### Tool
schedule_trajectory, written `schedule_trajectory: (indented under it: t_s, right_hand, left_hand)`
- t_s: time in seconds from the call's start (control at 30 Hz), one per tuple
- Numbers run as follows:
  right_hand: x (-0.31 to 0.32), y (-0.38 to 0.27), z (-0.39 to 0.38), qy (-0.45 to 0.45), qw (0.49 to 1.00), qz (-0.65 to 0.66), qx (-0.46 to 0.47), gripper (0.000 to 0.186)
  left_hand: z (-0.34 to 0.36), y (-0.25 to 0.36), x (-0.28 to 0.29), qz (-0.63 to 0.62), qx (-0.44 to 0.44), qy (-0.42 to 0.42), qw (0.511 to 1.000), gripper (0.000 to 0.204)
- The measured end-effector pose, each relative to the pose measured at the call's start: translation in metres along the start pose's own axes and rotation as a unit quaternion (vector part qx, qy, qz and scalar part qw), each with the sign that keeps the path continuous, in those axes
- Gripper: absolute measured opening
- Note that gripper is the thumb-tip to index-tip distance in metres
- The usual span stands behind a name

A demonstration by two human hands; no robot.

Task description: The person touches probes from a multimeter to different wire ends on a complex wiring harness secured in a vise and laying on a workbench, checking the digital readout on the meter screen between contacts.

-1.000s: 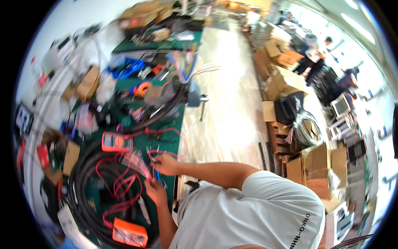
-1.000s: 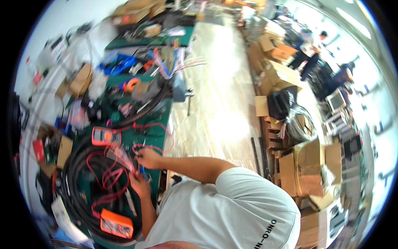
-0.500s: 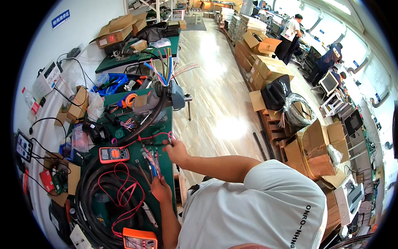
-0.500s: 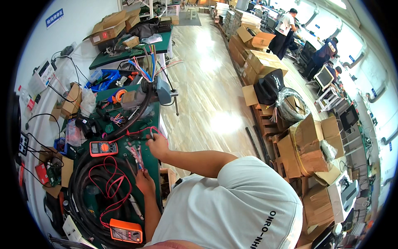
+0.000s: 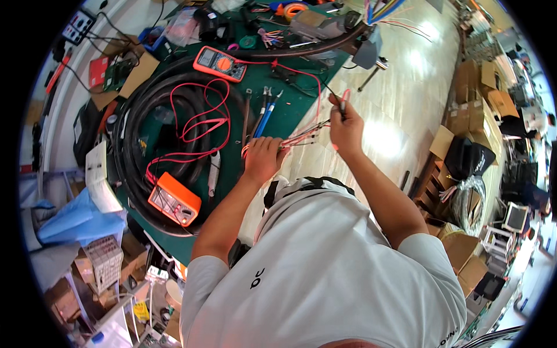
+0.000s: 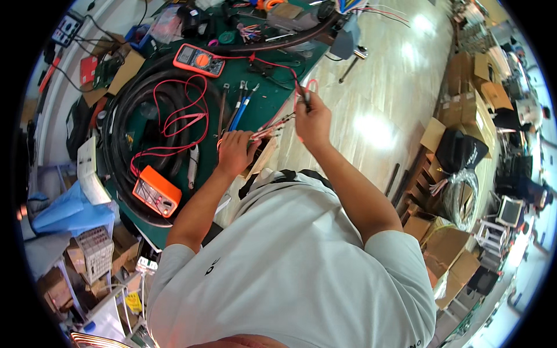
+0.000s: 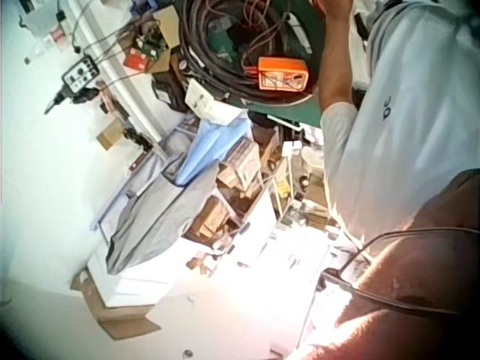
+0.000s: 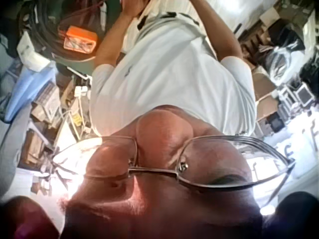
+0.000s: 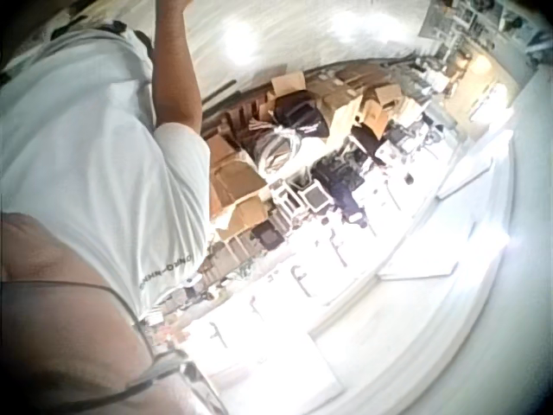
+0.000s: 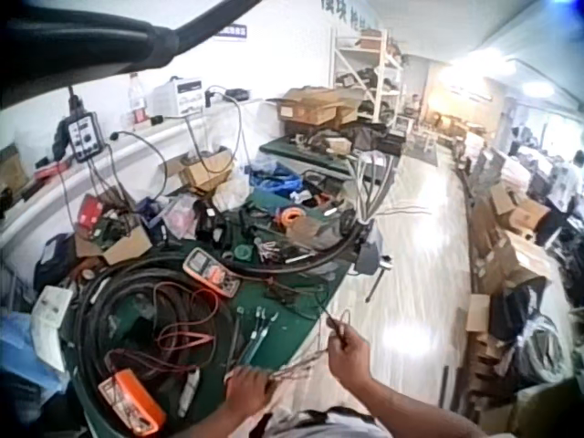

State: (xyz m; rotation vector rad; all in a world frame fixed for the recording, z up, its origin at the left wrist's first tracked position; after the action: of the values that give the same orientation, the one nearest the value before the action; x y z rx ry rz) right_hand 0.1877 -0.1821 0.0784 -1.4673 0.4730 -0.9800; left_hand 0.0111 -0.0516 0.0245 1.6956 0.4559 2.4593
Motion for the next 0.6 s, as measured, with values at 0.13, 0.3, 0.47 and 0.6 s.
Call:
schedule_trajectory:
  t_s: [0.13, 0.3, 0.47, 0.6]
  right_hand:
    - [0.008, 0.012, 0.003, -0.043, 0.999, 0.014, -0.009, 0.023]
    - [0.005, 0.02, 0.001, -0.148, 0.988, -0.001, -0.038, 0.022]
    - [-0.002, 0.035, -0.002, -0.197, 0.976, 0.012, -0.089, 0.021]
    - [-0.001, 0.043, -0.006, -0.217, 0.973, -0.037, -0.062, 0.023]
  left_hand:
    - [-0.009, -0.008, -0.009, -0.295, 0.363, 0.234, 0.852, 0.022]
    - [-0.019, -0.018, 0.006, -0.404, 0.294, 0.503, 0.705, 0.042]
    - [-0.047, -0.024, 0.011, -0.49, 0.25, 0.57, 0.61, 0.047]
    - [-0.042, -0.018, 0.003, -0.376, 0.173, 0.522, 0.746, 0.042]
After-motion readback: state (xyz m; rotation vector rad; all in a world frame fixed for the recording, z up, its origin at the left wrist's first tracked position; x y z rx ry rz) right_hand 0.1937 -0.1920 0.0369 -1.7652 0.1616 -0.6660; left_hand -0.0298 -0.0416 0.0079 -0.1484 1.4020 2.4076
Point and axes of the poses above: each hand's wrist, its own z-axis towards the middle knuckle, its own x-axis out of the back of the hand, y = z × x, the point moved 2 cm from there along z, towards the middle knuckle, and after that the axes turned 13 degrees about -y, right-handed, at the moved point
